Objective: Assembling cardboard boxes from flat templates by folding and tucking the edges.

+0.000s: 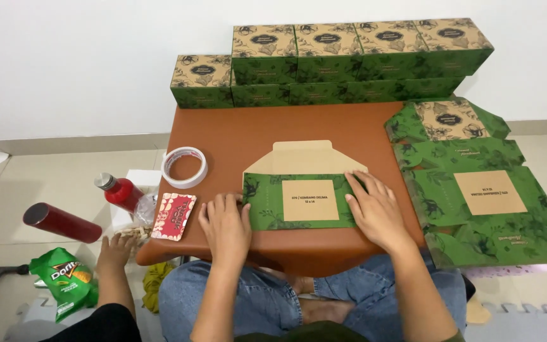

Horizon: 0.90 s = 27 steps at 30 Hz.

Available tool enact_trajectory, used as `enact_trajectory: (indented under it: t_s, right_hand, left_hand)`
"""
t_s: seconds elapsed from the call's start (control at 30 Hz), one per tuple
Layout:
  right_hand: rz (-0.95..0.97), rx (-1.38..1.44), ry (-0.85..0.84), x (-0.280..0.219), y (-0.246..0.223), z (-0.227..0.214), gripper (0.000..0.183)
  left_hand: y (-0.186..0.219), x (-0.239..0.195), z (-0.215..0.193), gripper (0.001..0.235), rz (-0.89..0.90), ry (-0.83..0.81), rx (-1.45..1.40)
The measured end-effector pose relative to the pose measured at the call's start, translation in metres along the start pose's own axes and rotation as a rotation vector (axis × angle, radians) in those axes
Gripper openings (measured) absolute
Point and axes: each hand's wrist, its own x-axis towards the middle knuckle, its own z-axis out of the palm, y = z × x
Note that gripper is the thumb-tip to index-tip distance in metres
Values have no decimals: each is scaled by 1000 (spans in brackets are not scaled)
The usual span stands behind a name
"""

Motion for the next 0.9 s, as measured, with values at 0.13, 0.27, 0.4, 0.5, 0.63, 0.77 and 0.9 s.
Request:
enact_trajectory:
  t_s: [0.13, 0.27, 0.4, 0.5, 0.63, 0.77, 0.9]
  right_hand:
    - [-4, -39, 16, -17, 1, -9, 50]
    - [-55, -19, 84, -41, -9, -5, 41]
    - [-142, 182, 236, -68, -49, 9, 38]
    - [-144, 179, 371, -74, -80, 9, 35]
    - [-47, 273, 380, -63, -75, 13, 35]
    - [57, 333, 297, -56, -63, 16, 60]
    - [114, 323, 257, -58, -62, 15, 84]
  left_hand:
    - [-10, 39, 28, 23, 66, 7, 145]
    - [-4, 99, 52, 19, 143, -18, 276]
    - [12, 162, 82, 26, 223, -84, 312]
    - [31, 183, 110, 19, 270, -15, 190]
    - [59, 162, 120, 32, 300, 96, 180]
    - [73, 125, 113, 68, 459, -90, 404]
    - [69, 47, 115, 65, 488, -135, 343]
